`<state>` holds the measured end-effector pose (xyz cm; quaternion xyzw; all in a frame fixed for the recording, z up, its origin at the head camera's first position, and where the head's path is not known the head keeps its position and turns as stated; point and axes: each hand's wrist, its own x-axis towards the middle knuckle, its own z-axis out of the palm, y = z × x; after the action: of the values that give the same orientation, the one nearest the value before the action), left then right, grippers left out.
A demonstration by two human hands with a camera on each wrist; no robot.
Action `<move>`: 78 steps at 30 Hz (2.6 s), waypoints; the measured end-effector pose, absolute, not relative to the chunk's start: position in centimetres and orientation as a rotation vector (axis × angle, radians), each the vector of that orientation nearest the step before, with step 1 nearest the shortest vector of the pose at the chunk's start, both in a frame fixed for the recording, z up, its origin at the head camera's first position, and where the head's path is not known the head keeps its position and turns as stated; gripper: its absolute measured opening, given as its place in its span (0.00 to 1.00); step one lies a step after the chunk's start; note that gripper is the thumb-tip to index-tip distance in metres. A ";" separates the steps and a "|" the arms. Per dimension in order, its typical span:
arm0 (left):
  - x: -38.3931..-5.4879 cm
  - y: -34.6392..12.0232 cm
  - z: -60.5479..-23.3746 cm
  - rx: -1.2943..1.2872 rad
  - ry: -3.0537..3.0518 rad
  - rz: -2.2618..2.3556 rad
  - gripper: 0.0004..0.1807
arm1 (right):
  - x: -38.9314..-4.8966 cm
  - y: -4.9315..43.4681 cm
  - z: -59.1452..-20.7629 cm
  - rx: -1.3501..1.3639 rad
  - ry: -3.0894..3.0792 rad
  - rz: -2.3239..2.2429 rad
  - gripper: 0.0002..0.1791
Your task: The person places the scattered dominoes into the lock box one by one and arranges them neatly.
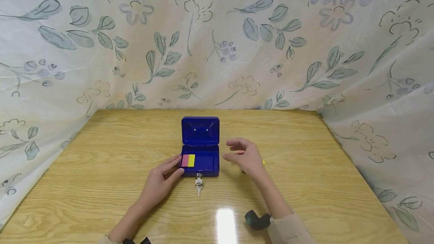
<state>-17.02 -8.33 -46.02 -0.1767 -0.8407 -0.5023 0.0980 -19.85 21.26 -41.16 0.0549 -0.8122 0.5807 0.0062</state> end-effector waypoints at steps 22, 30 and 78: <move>-16.8 -8.2 -46.0 -0.526 -2.480 -1.515 0.24 | -17.5 28.6 -42.8 0.337 -2.638 1.633 0.19; -16.7 -8.1 -46.0 -0.523 -2.469 -1.512 0.24 | -17.3 30.4 -44.0 0.401 -2.732 1.595 0.20; -16.4 -8.0 -45.8 -0.517 -2.484 -1.505 0.24 | -17.3 29.3 -43.8 0.558 -2.909 1.625 0.29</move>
<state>-16.43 -8.01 -45.83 -0.1746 -0.8382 -0.5078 0.0955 -17.27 29.27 -43.76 0.1641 -0.8549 0.4776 -0.1184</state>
